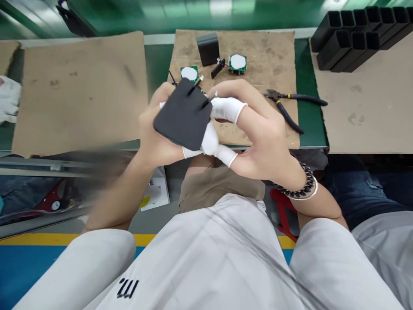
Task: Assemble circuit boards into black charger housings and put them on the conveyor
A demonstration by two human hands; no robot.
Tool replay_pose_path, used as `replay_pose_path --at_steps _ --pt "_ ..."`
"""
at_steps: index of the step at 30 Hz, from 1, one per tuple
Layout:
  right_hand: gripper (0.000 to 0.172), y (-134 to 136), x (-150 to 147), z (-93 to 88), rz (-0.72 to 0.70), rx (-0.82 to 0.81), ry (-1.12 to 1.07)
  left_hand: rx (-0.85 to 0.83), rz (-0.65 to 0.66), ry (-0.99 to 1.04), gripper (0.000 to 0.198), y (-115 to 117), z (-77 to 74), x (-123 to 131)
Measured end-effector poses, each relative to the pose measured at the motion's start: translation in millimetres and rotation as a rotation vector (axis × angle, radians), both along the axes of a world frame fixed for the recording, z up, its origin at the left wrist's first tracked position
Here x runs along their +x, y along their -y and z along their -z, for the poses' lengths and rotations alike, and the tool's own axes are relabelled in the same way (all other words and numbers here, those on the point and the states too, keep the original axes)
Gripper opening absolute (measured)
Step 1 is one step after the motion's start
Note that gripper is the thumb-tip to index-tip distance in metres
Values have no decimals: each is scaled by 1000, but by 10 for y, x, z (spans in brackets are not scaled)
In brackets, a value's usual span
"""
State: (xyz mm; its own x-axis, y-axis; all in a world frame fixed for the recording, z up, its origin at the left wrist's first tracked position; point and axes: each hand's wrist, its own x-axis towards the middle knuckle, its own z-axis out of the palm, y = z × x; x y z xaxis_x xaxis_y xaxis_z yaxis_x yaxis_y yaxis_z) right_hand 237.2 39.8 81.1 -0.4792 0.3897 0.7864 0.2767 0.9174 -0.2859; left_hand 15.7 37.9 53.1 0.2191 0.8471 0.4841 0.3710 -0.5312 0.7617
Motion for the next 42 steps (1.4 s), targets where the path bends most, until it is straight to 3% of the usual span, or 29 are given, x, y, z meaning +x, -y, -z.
replay_pose_path --at_steps 4,7,9,12,14,18,21,26,30,36,42 --pt "41 -15 72 47 50 -108 149 18 49 -20 63 -22 139 -23" --pt "74 -33 147 43 17 -400 228 -106 69 32 66 -44 223 -53" --pt "83 -44 170 4 -25 -547 119 -153 84 66 65 -60 253 -67" --pt "66 -43 133 -89 9 -562 -59 -228 178 78 59 -71 261 -58" --pt "49 -34 73 -151 104 -518 -33 -251 226 51 54 -62 251 -31" --pt "18 -26 0 -220 443 -314 147 -100 82 -90 58 -14 247 56" --pt "20 -12 61 -185 497 -238 144 -49 -20 -126 65 15 290 169" --pt "38 109 198 41 407 -371 63 -112 -161 -121 65 -30 439 487" --pt "41 153 195 285 445 -452 23 -161 -211 -180 66 -89 513 671" --pt "28 74 200 542 479 -489 -264 -110 -240 -138 58 -34 537 648" --pt "23 47 110 526 653 -356 -199 -62 -274 -172 53 22 553 656"
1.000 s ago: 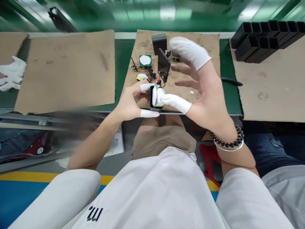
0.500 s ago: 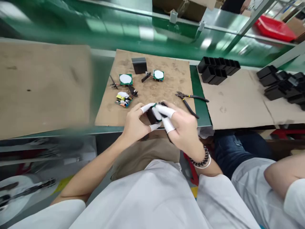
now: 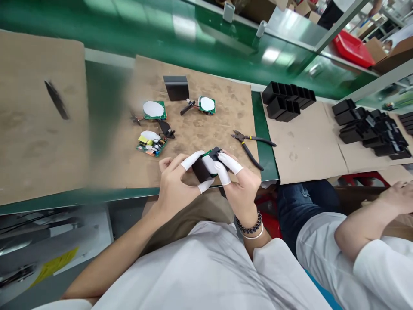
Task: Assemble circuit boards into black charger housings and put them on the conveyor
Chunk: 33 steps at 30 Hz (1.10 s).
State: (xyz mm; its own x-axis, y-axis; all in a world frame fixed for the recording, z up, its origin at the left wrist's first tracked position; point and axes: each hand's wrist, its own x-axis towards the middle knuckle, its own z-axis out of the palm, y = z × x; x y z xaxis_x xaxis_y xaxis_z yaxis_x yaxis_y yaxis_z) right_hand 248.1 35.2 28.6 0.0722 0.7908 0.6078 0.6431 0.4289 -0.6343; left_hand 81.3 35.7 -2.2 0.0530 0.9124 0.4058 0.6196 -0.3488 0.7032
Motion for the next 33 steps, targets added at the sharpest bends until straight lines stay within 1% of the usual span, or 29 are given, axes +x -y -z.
replay_pose_path --at_steps 2,3,6,8,11,13,15,18,20,24,26,28,31,32,33 --pt "19 33 -59 -4 38 -59 -24 13 -20 -11 52 19 10 17" --pt "20 59 -87 3 35 -103 -54 21 -33 -11 52 33 16 23" --pt "36 140 -151 26 -34 -201 -121 35 -62 -18 52 102 34 18" --pt "42 166 -176 9 -95 -177 -69 24 -65 -54 52 164 38 -18" --pt "44 148 -198 -48 -193 -82 85 -15 -85 -155 57 257 31 -128" --pt "47 127 -207 -48 -253 -86 130 -29 -120 -209 64 309 30 -225" --pt "50 118 -209 7 -283 -121 139 -22 -159 -231 69 344 37 -314" --pt "55 125 -194 121 -268 -85 156 18 -189 -240 66 364 57 -389" --pt "56 131 -177 156 -250 -46 167 34 -191 -241 63 360 66 -395" --pt "51 116 -142 142 -76 5 119 17 -193 -216 63 344 58 -370" --pt "44 101 -120 151 -81 -1 133 7 -188 -219 58 340 46 -365" --pt "43 91 -90 183 -114 -32 135 1 -184 -226 52 339 42 -367" --pt "48 78 -60 270 4 1 67 19 -193 -209 50 335 58 -367" --pt "47 66 -60 307 13 20 71 29 -197 -200 51 332 68 -361" --pt "43 50 -67 342 -13 12 90 38 -194 -189 52 327 78 -351"
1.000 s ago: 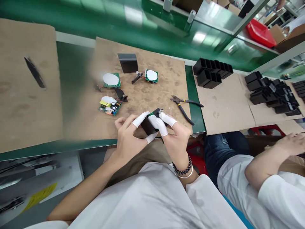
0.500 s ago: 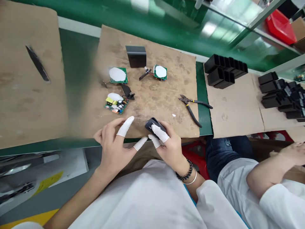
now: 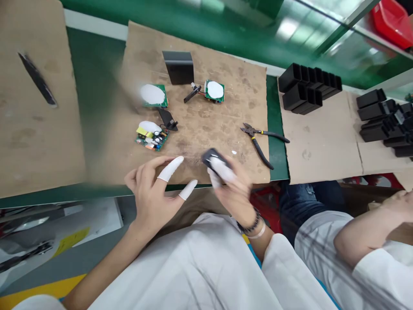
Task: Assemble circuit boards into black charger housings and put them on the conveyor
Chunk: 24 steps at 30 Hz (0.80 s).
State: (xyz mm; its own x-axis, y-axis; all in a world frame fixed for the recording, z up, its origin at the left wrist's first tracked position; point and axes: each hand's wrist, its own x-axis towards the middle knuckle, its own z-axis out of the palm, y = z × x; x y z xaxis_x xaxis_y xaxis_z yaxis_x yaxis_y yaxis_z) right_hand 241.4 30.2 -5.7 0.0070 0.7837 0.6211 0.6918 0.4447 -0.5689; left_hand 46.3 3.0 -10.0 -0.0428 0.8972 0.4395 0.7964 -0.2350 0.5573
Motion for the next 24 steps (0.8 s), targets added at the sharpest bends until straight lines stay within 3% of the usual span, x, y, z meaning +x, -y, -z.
replay_pose_path --at_steps 3,7,10,14,19,24 --pt "37 -60 -39 69 -134 -78 53 -2 57 59 63 -24 14 63" --pt "35 -81 -66 20 -150 -56 14 -78 224 266 76 -90 -33 165" --pt "30 -49 -50 -70 -183 -77 -51 -249 383 536 71 -186 -114 173" --pt "24 -13 -28 -131 -247 -138 -145 -473 505 880 49 -388 -211 103" --pt "30 -13 -33 -86 -253 -187 -266 -436 504 828 30 -582 -234 86" --pt "22 -79 -3 -155 -264 -180 -123 -469 486 885 29 -610 -236 142"
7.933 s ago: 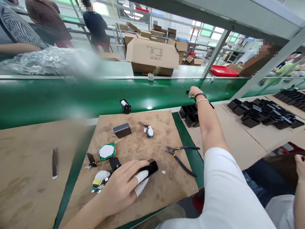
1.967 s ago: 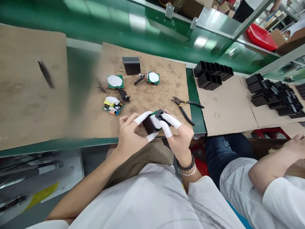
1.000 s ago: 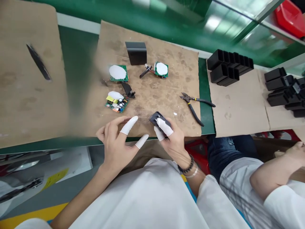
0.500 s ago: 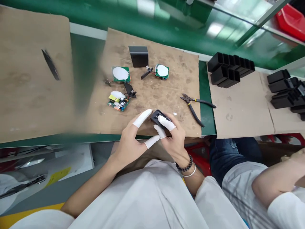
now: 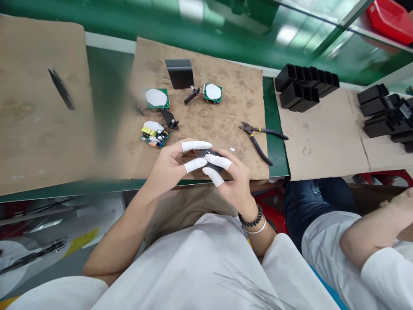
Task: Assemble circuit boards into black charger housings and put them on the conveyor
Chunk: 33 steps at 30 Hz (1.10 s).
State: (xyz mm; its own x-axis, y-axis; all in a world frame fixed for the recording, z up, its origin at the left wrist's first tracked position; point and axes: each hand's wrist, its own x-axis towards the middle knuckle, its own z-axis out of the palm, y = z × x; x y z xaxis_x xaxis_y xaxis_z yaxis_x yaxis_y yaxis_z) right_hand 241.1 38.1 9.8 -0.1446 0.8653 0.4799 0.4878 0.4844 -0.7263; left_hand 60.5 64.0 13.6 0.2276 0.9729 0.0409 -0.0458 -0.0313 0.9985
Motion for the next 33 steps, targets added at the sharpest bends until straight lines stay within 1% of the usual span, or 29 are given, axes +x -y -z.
replay_pose_path --at_steps 2,4,6,7,8,9,11,12,13,14,15,17,18,19,21,23,26,30,33 --pt "25 -21 32 -66 -49 68 79 23 -11 -26 30 25 -16 -19" --pt "33 -27 62 -107 -51 172 112 122 -85 -106 34 78 -37 -83" --pt "42 -31 73 -86 30 282 84 235 -195 -197 36 161 -48 -170" --pt "44 -37 67 -51 78 311 59 280 -251 -238 37 212 -45 -208" --pt "43 -47 53 -4 114 298 36 309 -293 -276 38 264 -34 -235" --pt "39 -59 30 45 134 243 9 325 -316 -311 40 316 -14 -245" --pt "29 -76 -38 119 154 43 -116 342 -313 -380 55 404 49 -208" --pt "25 -74 -80 129 162 -88 -235 349 -296 -412 65 434 83 -164" --pt "25 -61 -122 118 165 -241 -383 366 -280 -437 74 452 113 -111" --pt "27 -38 -161 88 160 -400 -550 394 -274 -450 79 459 133 -55" --pt "29 -7 -194 44 136 -572 -707 428 -282 -451 79 455 137 -1" --pt "33 59 -233 -60 44 -911 -935 466 -313 -419 67 429 90 76" --pt "34 84 -236 -106 -2 -1043 -1003 458 -322 -389 61 412 42 96" --pt "36 97 -230 -143 -38 -1131 -1045 434 -323 -356 56 396 -16 103" --pt "38 90 -198 -179 -74 -1195 -1077 363 -314 -302 54 376 -143 94" --pt "36 52 -159 -174 -88 -1185 -1069 310 -308 -267 54 375 -253 75" --pt "35 -6 -112 -136 -139 -1206 -1028 262 -295 -216 52 397 -356 59" --pt "38 -30 -70 -92 -204 -1239 -941 189 -273 -101 52 436 -390 52" --pt "33 -17 -67 -93 -195 -1133 -862 60 -233 37 55 464 -363 29"
